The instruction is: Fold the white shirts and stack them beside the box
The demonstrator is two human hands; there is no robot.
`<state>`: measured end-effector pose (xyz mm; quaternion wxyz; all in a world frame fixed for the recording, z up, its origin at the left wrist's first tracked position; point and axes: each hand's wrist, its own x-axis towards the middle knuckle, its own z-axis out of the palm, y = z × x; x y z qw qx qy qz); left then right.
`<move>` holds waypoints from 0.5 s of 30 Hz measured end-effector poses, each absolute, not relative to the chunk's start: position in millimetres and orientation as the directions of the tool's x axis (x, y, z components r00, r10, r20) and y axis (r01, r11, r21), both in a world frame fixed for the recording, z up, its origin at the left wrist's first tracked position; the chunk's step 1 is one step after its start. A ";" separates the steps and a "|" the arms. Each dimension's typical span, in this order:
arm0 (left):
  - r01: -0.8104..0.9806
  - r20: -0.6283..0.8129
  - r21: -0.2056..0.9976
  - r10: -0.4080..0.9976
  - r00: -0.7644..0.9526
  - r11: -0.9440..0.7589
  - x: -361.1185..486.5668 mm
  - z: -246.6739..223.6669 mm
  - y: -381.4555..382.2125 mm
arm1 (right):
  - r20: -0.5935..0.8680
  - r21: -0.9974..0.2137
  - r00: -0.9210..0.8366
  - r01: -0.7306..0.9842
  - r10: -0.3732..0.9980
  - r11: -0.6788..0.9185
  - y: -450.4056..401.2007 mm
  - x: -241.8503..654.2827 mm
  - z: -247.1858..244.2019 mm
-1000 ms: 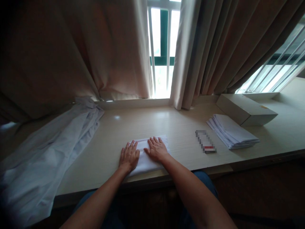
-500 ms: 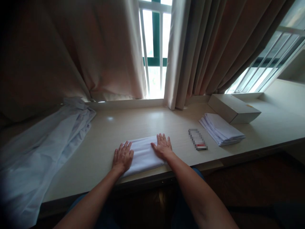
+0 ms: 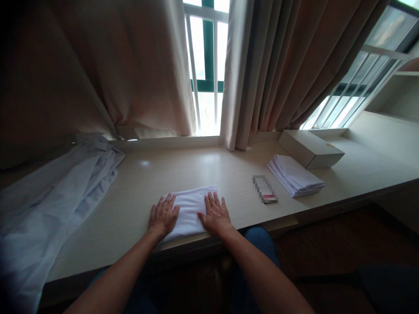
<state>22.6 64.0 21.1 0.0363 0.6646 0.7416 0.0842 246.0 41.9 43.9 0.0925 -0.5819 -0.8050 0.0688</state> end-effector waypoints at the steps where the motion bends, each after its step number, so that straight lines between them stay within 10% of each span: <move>1: 0.980 0.060 0.173 0.992 -0.112 0.100 22.2 21.2 63.7 | 0.062 -0.222 -0.303 0.925 0.951 0.309 39.7 250.3 43.9; 15: 0.943 0.207 0.098 0.933 0.294 -0.318 90.3 51.5 21.2 | -0.008 -0.253 -0.283 0.928 0.959 0.272 35.6 257.8 43.9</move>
